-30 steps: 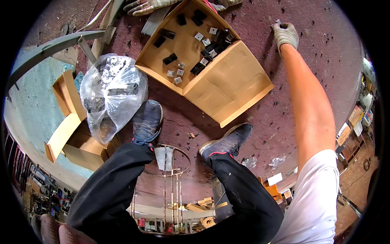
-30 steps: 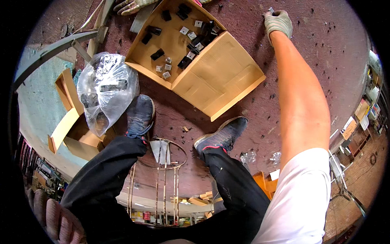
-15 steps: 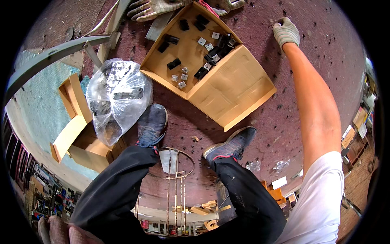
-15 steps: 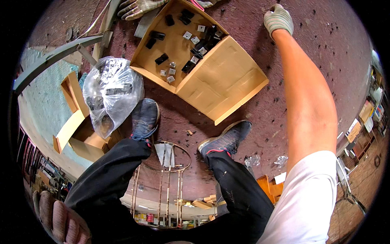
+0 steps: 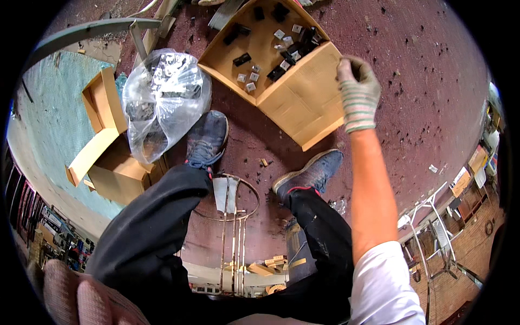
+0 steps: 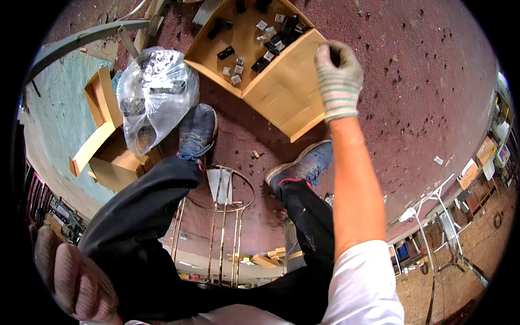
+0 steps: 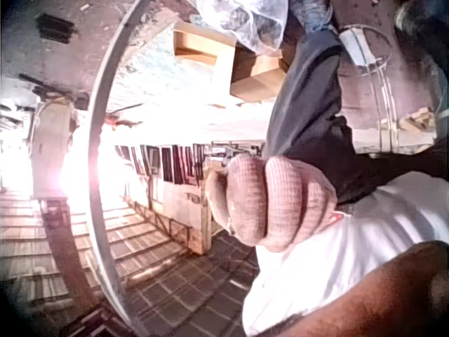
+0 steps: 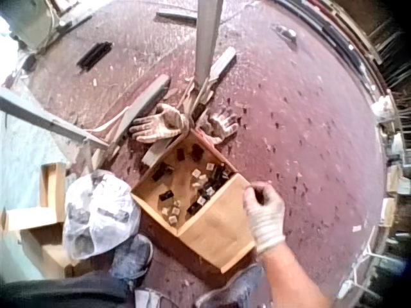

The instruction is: The person sits on the floor and unpacks small metal hardware from a plastic bag. They assemble the components by hand, then insert a rubber seal into a groove on a window frame and fit the assembled hardware into the frame.

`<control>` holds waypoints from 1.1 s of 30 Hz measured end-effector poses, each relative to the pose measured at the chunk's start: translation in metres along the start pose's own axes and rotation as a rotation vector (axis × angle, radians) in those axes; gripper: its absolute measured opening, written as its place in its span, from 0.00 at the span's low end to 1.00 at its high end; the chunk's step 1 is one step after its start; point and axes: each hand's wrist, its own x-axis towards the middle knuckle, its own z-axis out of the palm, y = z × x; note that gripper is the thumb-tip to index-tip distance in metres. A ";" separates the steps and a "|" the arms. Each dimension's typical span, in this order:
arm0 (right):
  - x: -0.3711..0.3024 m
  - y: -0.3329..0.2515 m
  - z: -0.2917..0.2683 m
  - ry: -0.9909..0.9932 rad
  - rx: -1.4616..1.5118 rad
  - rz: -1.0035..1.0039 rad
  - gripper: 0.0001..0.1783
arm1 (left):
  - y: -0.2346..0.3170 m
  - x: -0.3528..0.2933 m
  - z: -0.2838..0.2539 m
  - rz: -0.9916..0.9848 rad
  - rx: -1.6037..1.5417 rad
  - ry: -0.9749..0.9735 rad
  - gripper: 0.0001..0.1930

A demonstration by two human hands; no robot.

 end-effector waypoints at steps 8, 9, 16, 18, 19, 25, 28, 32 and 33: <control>-0.206 0.060 0.014 -0.042 -0.077 0.416 0.11 | 0.011 -0.031 -0.007 -0.252 -1.232 0.146 0.29; -0.230 0.063 0.019 -0.072 -0.102 0.424 0.11 | 0.014 -0.037 -0.004 -0.253 -1.308 0.157 0.29; -0.290 0.007 0.053 -0.263 -0.236 0.387 0.13 | 0.044 -0.060 0.019 -0.322 -2.328 0.183 0.26; -0.286 0.008 0.049 -0.205 -0.077 0.395 0.12 | 0.057 -0.058 0.030 -0.261 -2.730 0.162 0.25; -0.281 -0.013 0.051 -0.226 -0.053 0.383 0.12 | 0.062 -0.063 0.032 -0.292 -2.895 0.154 0.25; -0.269 -0.084 0.041 -0.197 0.020 0.276 0.12 | 0.082 -0.075 0.048 -0.175 -3.621 0.104 0.22; -0.275 -0.126 0.034 -0.167 0.118 0.288 0.12 | 0.080 -0.080 0.043 -0.073 -3.826 0.165 0.21; -0.292 -0.186 0.025 -0.141 0.149 0.138 0.11 | 0.074 -0.082 0.031 0.077 -3.936 0.222 0.20; -0.298 -0.202 0.025 -0.126 0.135 0.112 0.11 | 0.070 -0.080 0.028 0.099 -3.950 0.231 0.20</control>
